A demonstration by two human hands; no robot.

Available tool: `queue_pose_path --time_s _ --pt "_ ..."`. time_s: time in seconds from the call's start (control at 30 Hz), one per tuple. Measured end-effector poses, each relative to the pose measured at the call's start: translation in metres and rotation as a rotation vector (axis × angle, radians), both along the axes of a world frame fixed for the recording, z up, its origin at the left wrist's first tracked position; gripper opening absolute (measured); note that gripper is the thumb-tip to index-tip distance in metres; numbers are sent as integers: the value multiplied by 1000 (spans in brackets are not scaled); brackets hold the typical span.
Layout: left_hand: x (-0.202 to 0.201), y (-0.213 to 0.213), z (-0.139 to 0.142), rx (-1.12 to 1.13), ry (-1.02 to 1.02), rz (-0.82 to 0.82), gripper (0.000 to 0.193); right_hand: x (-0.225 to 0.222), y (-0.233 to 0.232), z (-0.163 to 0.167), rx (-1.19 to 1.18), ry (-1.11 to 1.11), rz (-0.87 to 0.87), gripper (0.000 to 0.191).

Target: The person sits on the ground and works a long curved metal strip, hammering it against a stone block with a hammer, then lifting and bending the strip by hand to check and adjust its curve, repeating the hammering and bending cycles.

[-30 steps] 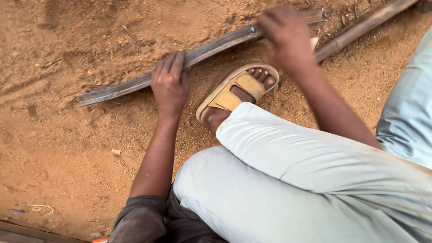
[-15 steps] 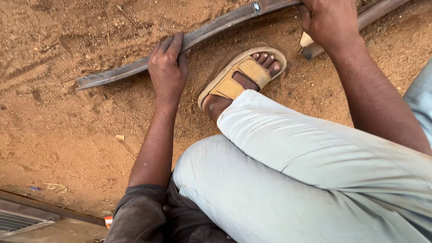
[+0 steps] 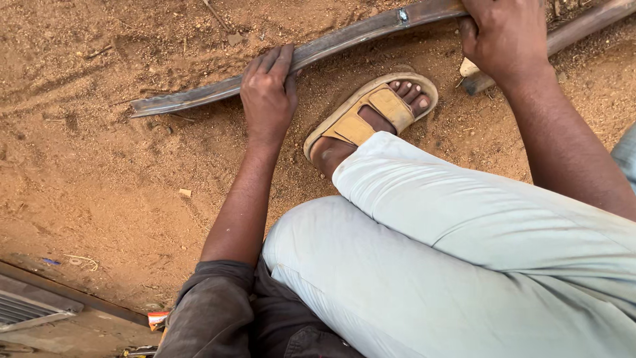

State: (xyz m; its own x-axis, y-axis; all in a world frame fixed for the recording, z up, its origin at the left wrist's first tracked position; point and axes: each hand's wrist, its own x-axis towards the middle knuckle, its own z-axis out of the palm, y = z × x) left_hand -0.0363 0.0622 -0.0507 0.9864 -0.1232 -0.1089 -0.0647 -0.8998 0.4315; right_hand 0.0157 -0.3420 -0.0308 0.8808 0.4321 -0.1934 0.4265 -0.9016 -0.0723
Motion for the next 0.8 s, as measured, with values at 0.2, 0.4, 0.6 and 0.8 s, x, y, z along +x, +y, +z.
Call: queue_pose_path --time_s 0.2,0.4,0.6,0.8 --pt "1 -3 2 -7 -13 9 32 8 43 12 238 40 38 26" --pt "4 -4 20 -40 -20 -12 37 15 84 18 436 -33 68 40" --pt "5 -5 12 -25 -31 -4 38 13 74 7 375 -58 118 34" --pt "-1 -5 -7 -28 -51 6 32 9 68 -10 267 -76 143 39"
